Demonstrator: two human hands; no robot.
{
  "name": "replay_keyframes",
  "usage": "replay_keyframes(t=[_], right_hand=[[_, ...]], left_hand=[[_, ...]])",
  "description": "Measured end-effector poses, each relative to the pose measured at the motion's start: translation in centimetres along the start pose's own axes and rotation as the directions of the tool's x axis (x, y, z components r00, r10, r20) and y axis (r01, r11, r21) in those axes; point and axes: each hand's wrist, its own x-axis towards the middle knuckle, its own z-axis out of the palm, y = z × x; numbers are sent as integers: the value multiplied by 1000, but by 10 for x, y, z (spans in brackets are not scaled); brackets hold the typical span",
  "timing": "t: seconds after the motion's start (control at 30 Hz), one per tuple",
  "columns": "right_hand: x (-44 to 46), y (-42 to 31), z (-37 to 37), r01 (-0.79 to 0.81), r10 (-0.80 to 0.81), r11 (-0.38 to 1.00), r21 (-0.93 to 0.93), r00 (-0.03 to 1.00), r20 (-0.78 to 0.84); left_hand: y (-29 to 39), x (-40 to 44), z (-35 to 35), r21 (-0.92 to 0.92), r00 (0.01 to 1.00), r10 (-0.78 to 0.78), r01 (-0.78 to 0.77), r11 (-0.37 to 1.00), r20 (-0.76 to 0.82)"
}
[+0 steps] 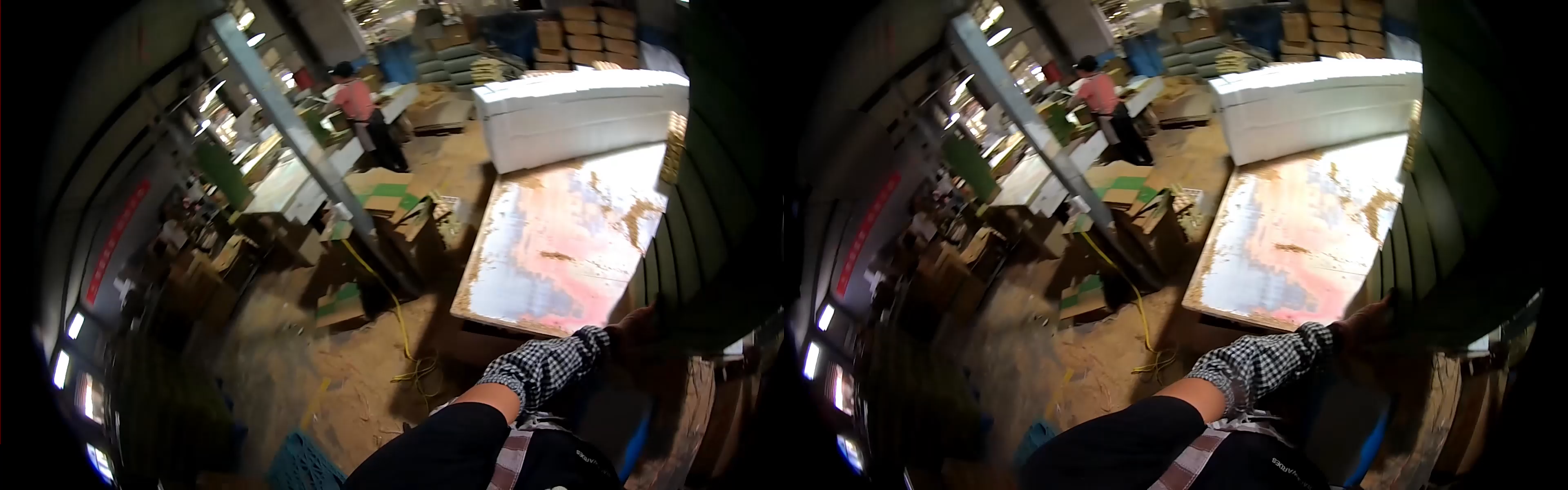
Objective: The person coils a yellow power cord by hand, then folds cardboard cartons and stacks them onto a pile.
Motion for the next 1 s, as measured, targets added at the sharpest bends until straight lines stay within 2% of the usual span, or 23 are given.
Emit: replay_keyframes(t=[0.03, 0.07, 0.1, 0.13, 0.17, 0.2, 0.23, 0.27, 0.3, 0.4, 0.47, 0.67, 0.73, 0.83, 0.93, 1.0], right_hand=[[7, -11, 6, 48, -48, 999, 24, 999, 23], [13, -21, 12, 89, -92, 995, 47, 995, 48], [16, -29, 17, 122, -126, 991, 63, 990, 64], [18, -38, 19, 151, -156, 986, 73, 985, 77], [22, -43, 20, 167, -175, 982, 89, 981, 83], [24, -47, 21, 171, -179, 981, 92, 980, 89], [26, -49, 20, 180, -188, 979, 92, 978, 88], [29, -51, 20, 186, -194, 978, 89, 977, 84], [31, -52, 20, 186, -192, 979, 79, 978, 78], [40, -51, 18, 183, -185, 982, 39, 982, 42], [49, -52, 14, 184, -184, 983, 1, 983, 4], [125, -85, 8, 267, -288, 953, -142, 946, -151], [154, -103, -3, 309, -345, 933, -183, 913, -216], [191, -127, -27, 358, -415, 907, -221, 851, -321], [220, -157, -55, 399, -468, 883, -245, 772, -429], [235, -178, -75, 424, -490, 871, -247, 709, -508]], left_hand=[[20, -1, 1, 322, 997, 65, -77, 944, 48], [39, -1, 2, 604, 989, 101, -147, 783, 110], [60, 1, 4, 815, 977, 109, -214, 539, 184], [71, 2, 12, 929, 962, 92, -273, 252, 257], [79, 1, 14, 946, 946, 34, -319, -66, 321], [57, 9, 9, 835, 953, 121, -302, 459, 278], [80, 5, 9, 864, 941, 111, -338, 374, 320], [101, -4, 10, 903, 922, 85, -386, 186, 377], [119, -13, 10, 905, 908, 68, -419, 81, 414], [153, -33, 14, 871, 871, 36, -487, -62, 489], [163, -41, 12, 844, 847, 22, -526, -99, 531], [124, 19, -20, 831, 845, 48, -532, 163, 532], [129, 47, -28, 797, 852, 131, -521, 307, 507], [176, 76, -41, 645, 840, 353, -543, 538, 413], [253, 71, -70, 521, 773, 560, -623, 584, 298], [309, 52, -103, 544, 706, 665, -668, 508, 245]])
